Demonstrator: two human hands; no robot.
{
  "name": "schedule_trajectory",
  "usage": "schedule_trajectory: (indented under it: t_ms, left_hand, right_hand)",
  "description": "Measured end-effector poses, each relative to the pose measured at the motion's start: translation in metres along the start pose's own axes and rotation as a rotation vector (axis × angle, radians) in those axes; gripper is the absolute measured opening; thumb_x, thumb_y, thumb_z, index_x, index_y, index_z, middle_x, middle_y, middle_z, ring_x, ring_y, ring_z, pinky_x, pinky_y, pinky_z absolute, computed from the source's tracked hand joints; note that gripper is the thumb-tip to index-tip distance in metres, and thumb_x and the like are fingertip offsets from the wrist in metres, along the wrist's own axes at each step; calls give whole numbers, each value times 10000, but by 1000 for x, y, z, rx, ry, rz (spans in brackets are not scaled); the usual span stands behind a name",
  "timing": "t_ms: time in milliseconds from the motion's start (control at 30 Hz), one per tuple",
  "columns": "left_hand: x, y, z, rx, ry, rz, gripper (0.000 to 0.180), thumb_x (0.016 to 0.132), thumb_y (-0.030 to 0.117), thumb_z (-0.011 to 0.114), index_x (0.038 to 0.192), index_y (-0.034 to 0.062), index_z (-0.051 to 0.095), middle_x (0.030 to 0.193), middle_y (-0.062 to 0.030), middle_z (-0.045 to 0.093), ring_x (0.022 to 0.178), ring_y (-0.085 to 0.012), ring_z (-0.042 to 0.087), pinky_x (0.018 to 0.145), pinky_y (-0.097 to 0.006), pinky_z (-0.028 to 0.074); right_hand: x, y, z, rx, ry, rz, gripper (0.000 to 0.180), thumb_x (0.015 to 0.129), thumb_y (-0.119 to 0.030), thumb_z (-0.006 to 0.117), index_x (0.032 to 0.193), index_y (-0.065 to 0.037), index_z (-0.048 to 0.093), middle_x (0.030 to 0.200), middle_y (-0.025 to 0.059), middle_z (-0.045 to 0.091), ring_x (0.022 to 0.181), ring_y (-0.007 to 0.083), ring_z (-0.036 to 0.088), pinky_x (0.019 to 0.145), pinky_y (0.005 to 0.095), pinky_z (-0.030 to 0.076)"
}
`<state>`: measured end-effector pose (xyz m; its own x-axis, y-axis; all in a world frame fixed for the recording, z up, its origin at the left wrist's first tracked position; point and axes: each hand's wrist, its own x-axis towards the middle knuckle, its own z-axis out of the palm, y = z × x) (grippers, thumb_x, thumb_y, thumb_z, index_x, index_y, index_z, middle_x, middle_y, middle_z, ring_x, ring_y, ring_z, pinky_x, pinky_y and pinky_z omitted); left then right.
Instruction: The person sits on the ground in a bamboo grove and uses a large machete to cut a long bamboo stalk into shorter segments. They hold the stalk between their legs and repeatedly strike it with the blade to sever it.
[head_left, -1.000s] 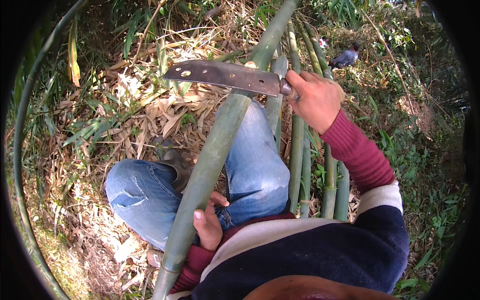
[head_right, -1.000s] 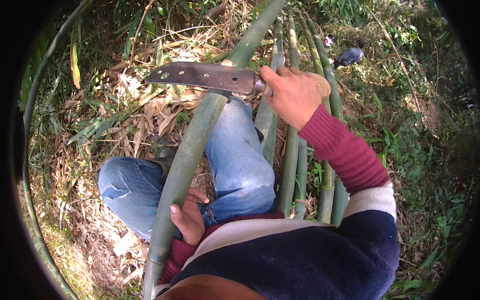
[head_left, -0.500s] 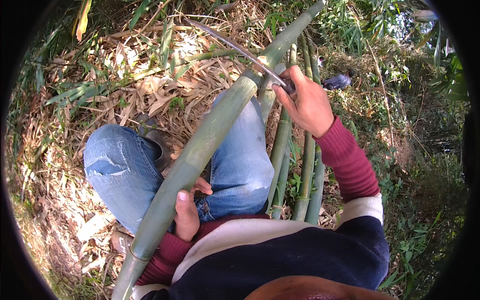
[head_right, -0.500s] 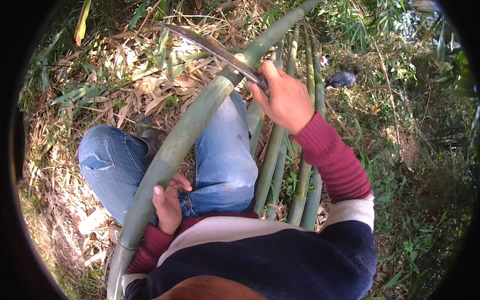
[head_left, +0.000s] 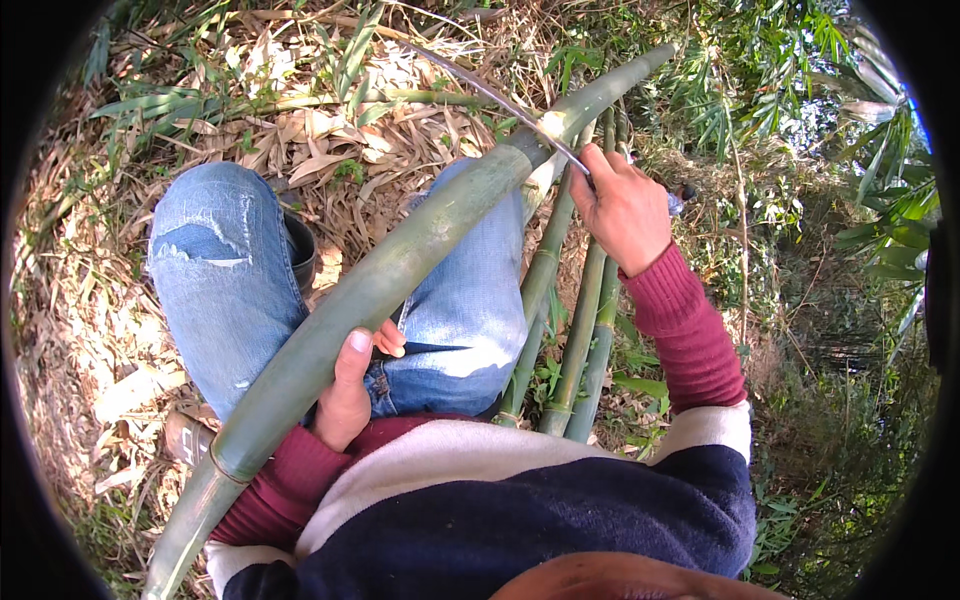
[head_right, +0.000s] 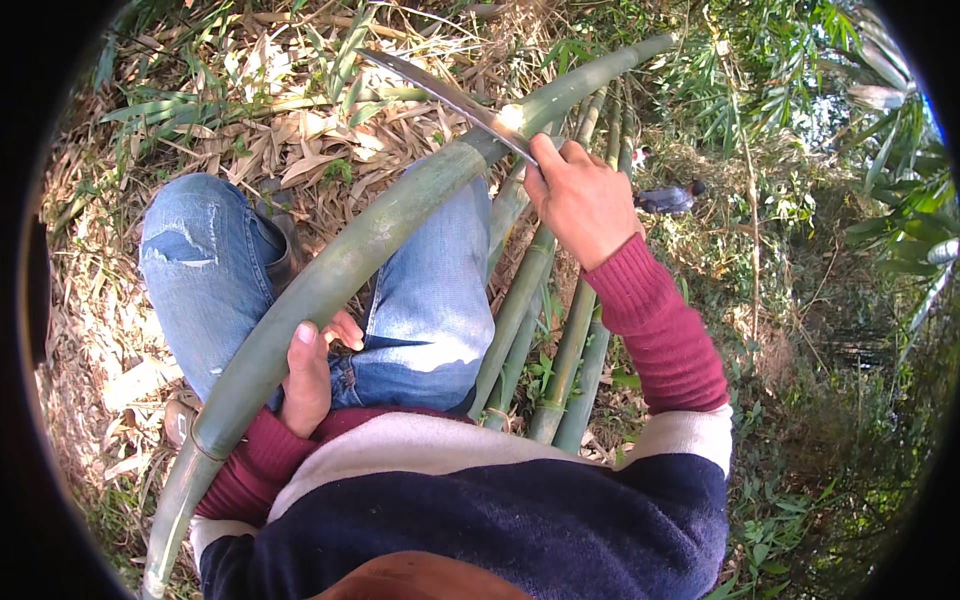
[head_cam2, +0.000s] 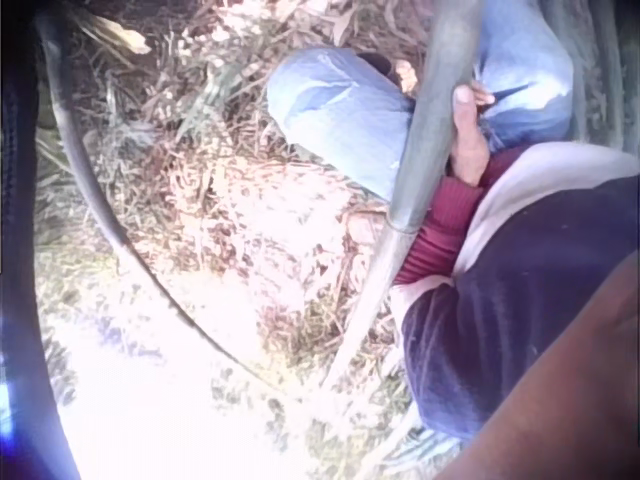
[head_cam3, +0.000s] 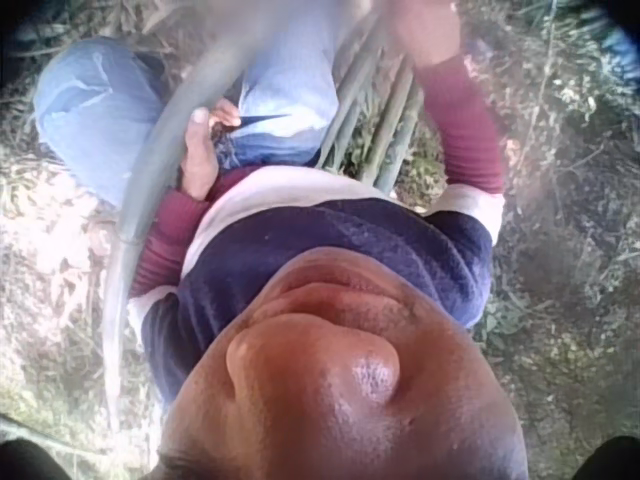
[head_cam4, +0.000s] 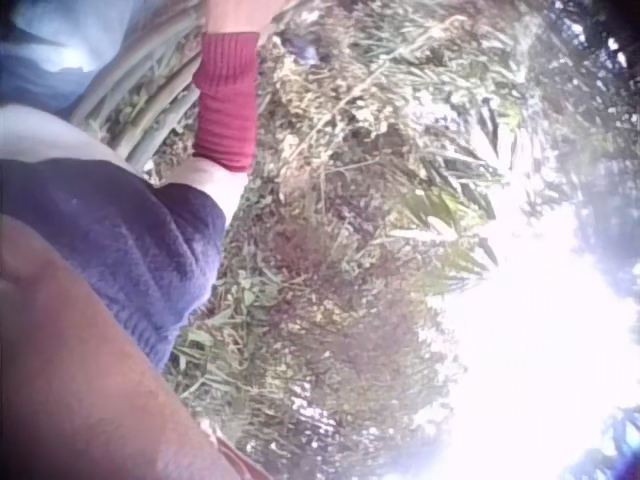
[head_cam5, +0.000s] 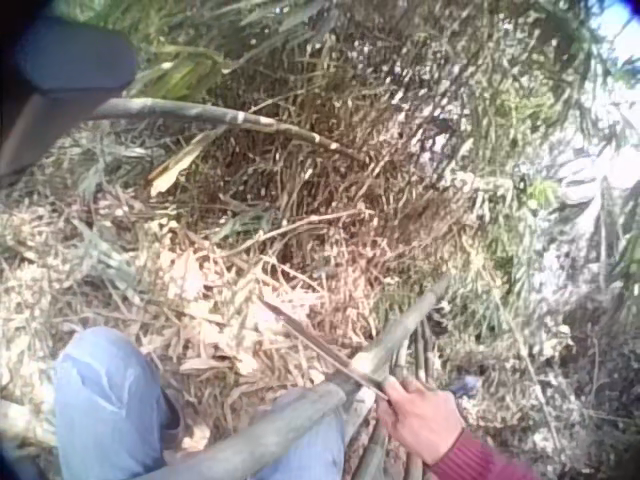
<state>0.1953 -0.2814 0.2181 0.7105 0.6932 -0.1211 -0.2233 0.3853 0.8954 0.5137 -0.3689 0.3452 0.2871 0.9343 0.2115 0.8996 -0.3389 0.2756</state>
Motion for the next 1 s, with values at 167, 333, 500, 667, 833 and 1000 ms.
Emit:
schedule_trajectory:
  t_ms: [167, 333, 500, 667, 833, 1000]
  left_hand:
    - [-2, 2, 1, -8, -28, -16, 522, 1059, 450, 474, 1046, -39, 655, 896, -113, 668, 818, -180, 644, 778, -330, 514]
    - [-2, 3, -3, 10, -16, -15, 546, 1056, 471, 470, 1039, -40, 661, 897, -118, 670, 815, -180, 641, 773, -334, 515]
    - [-4, 8, 2, -14, 28, -31, 566, 1030, 508, 507, 1052, -36, 661, 893, -120, 670, 798, -180, 636, 766, -334, 509]
    - [1, 1, 1, 1, -23, -48, 538, 1039, 482, 499, 994, -28, 662, 878, -115, 672, 793, -177, 633, 774, -329, 501]
    - [0, 2, 3, 13, -5, -46, 532, 1052, 456, 480, 955, -32, 669, 849, -112, 671, 786, -178, 632, 770, -331, 498]
    - [-3, 3, -1, 23, 9, -34, 531, 1053, 452, 477, 970, -37, 667, 847, -112, 668, 776, -175, 629, 760, -327, 498]
  right_hand:
    - [3, 8, 4, 141, -12, 46, 184, 982, -227, 641, 1069, -84, 564, 762, 151, 648, 640, 383, 666, 555, 512, 517]
    - [14, -17, -42, 406, 124, 88, 220, 987, -166, 663, 1167, -66, 586, 819, 166, 704, 633, 335, 692, 556, 436, 542]
    - [-1, -25, -31, 606, 648, -177, 269, 933, -37, 721, 1175, -11, 608, 869, 121, 686, 598, 258, 662, 549, 342, 542]
    - [-21, 0, 7, -33, -53, 74, 231, 982, -246, 614, 1151, -94, 577, 805, 155, 651, 646, 367, 691, 544, 490, 552]
    - [-11, -1, -6, 123, -29, 89, 180, 986, -195, 621, 1110, -81, 558, 757, 165, 643, 635, 392, 676, 547, 511, 531]
    - [6, -29, -61, 429, 230, 52, 188, 1014, -87, 634, 1163, -19, 542, 826, 152, 709, 650, 260, 709, 588, 358, 560]
